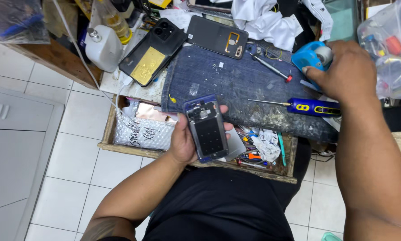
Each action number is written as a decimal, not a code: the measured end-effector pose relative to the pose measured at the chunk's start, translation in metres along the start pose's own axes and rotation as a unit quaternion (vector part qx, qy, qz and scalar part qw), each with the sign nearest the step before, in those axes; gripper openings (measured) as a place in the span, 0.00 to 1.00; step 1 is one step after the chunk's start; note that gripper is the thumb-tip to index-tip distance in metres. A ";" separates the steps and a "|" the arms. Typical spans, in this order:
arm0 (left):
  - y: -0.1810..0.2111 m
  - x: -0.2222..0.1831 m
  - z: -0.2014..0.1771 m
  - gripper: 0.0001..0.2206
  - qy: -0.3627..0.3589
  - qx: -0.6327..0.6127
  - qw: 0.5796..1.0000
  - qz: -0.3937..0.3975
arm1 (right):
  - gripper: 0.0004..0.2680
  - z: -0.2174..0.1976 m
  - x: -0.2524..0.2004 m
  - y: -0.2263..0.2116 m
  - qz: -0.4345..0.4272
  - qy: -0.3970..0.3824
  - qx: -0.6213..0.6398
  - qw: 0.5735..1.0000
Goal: The person removes the back cover, battery, and internal components from a blue mobile phone by hand and using a screwdriver.
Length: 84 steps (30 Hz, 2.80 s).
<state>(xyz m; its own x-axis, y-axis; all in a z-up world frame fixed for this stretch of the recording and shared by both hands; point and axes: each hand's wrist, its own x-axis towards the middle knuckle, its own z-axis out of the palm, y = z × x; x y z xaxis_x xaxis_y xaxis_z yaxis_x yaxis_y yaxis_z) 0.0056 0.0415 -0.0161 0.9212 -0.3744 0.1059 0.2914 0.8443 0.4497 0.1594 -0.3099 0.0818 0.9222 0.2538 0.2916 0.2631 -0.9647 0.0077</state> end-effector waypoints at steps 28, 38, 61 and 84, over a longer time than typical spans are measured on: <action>0.012 0.004 -0.002 0.48 0.033 0.069 0.997 0.016 | 0.15 -0.011 -0.114 0.045 0.098 0.109 0.080 0.986; 0.002 0.016 0.005 0.50 -0.030 0.031 0.999 -0.005 | 0.17 0.041 -0.129 0.072 0.098 0.075 0.087 0.989; -0.035 0.031 0.025 0.48 -0.030 -0.029 0.999 -0.004 | 0.35 -0.009 -0.134 -0.185 -0.044 -0.033 0.426 0.903; 0.008 0.039 0.036 0.31 0.017 0.338 0.941 0.016 | 0.31 0.027 -0.147 -0.135 0.032 -0.204 0.914 0.349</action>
<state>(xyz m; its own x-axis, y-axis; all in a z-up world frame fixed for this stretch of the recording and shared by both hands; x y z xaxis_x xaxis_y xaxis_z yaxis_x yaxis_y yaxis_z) 0.0348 0.0199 0.0234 0.9377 -0.3308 0.1065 0.0427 0.4137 0.9094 -0.0037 -0.2151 0.0124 0.8086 0.5840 0.0713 -0.3643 0.5922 -0.7187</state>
